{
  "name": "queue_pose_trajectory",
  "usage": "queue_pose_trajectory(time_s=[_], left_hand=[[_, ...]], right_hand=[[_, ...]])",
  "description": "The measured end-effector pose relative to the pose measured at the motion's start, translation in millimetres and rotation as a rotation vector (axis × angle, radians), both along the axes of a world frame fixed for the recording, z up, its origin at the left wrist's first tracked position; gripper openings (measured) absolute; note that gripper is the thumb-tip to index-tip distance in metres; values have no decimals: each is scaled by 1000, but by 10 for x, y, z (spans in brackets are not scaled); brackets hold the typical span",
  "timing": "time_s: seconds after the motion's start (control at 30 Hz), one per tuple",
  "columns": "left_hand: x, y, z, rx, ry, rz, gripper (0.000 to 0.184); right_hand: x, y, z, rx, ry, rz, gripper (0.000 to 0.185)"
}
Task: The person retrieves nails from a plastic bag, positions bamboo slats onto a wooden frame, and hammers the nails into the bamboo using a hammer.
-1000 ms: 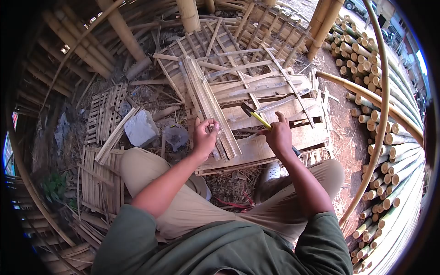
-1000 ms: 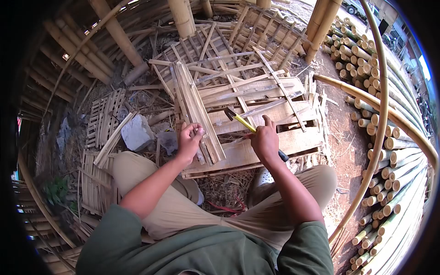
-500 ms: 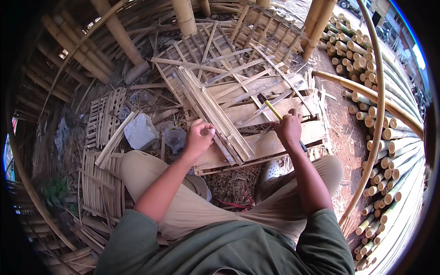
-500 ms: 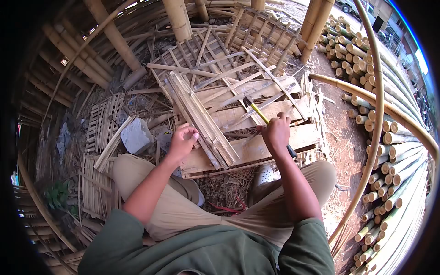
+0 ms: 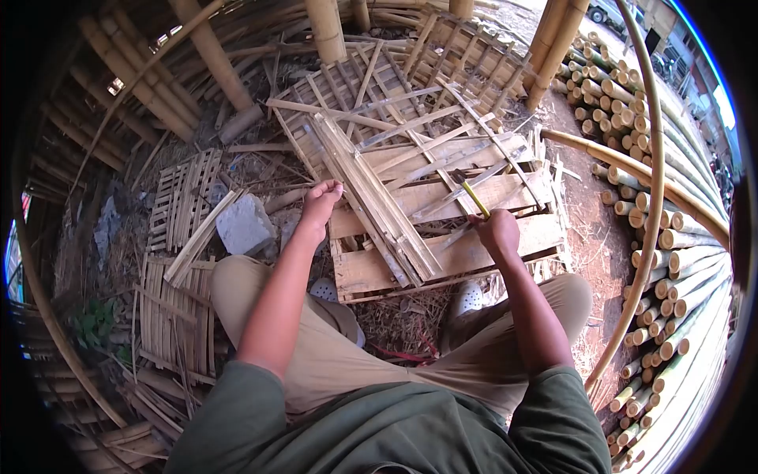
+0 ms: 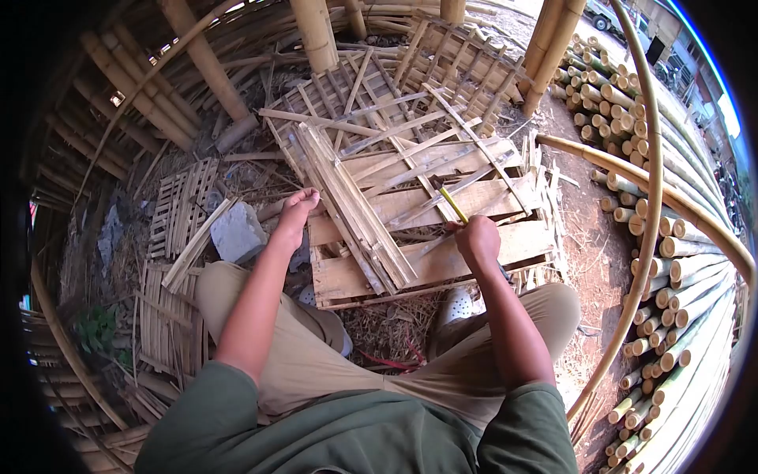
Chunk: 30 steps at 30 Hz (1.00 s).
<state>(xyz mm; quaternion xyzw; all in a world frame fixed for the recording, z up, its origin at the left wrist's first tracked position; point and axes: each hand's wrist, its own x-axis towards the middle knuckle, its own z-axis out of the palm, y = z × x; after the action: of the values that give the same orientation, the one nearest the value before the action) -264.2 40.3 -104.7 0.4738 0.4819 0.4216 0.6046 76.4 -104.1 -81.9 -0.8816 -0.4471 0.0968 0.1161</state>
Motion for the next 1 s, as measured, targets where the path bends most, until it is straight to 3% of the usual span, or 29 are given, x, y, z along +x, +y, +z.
queue_pose_trajectory(time_s=[0.13,0.33,0.43,0.6,0.77,0.83,1.0], left_hand=[[48,7,-41,38,-60,-50,9],[61,82,-85,36,-137,17,20],[141,31,-68,80,-162,78,13],[224,-74,58,106,-71,148,15],[274,-243,-7,115,49,285,20],[266,-375,109,108,85,290,21],[106,-622,276,30,123,191,18]], right_hand=[[6,6,-6,50,119,-9,54],[63,20,-191,188,178,-33,48],[69,7,-212,255,201,-66,45],[139,29,-87,399,411,-54,38],[248,152,-52,480,457,-4,42],[262,198,63,433,570,-28,43],[509,515,-250,520,559,104,42]])
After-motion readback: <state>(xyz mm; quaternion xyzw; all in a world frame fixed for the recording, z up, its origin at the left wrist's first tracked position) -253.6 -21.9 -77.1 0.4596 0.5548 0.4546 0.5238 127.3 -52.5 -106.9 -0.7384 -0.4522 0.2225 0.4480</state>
